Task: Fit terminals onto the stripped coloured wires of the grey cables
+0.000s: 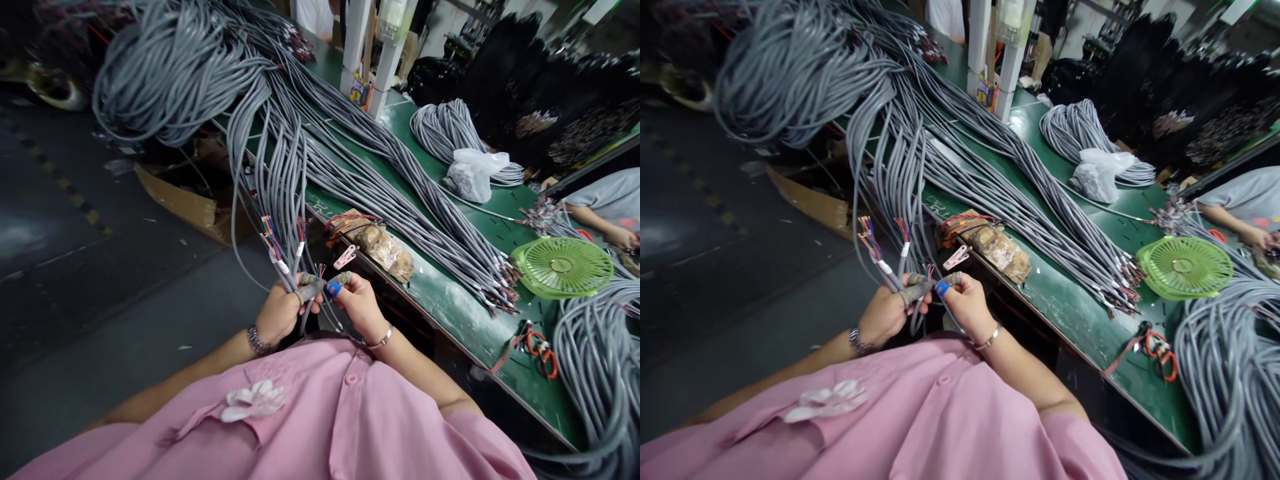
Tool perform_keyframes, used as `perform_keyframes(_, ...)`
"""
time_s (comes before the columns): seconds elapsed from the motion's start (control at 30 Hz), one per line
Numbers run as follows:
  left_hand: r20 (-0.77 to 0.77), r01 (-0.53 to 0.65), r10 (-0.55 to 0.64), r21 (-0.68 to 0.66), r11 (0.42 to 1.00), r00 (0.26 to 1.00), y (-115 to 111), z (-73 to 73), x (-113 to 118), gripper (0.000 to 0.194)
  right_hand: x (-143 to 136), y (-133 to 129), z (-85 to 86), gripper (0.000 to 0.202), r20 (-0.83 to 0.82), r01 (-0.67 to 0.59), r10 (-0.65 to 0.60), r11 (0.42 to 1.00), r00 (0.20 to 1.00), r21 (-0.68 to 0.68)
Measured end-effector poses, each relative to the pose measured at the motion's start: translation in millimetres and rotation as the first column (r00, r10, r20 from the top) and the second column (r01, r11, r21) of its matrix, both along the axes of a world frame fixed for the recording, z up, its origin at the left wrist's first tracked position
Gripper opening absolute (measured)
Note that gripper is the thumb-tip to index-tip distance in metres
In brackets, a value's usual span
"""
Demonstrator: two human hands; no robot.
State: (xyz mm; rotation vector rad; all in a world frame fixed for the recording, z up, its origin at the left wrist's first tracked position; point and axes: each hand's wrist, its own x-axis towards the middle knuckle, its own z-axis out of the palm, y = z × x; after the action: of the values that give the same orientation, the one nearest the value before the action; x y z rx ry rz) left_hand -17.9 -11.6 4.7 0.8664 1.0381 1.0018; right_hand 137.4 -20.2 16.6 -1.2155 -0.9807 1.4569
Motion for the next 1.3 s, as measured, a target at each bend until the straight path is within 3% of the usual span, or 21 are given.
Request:
perform_keyframes(0.13,0.022,-0.021,0.022,-0.026,0.999,1.0,1,-1.1,1,0.018,0,1,-1.3,0.025,0.014,0.0,0.0,1.0,1.0,0.012)
perform_keyframes(0.4,0.086,0.02,-0.015,-0.064,0.998,0.996,-3,-6.7,6,0.013,-5,9,13.5,0.032,0.024,-0.063,0.063,0.998,0.998,0.026)
perform_keyframes(0.9,0.09,0.003,0.002,-0.052,0.999,0.996,-4,-4.5,7,0.017,-8,6,-3.3,0.026,-0.041,0.055,-0.055,0.999,0.998,-0.001)
perform_keyframes(1.3,0.106,-0.06,0.062,-0.02,0.998,0.992,-1,-4.3,8,0.019,-4,4,-1.7,0.029,-0.045,0.028,-0.029,1.0,0.999,-0.013)
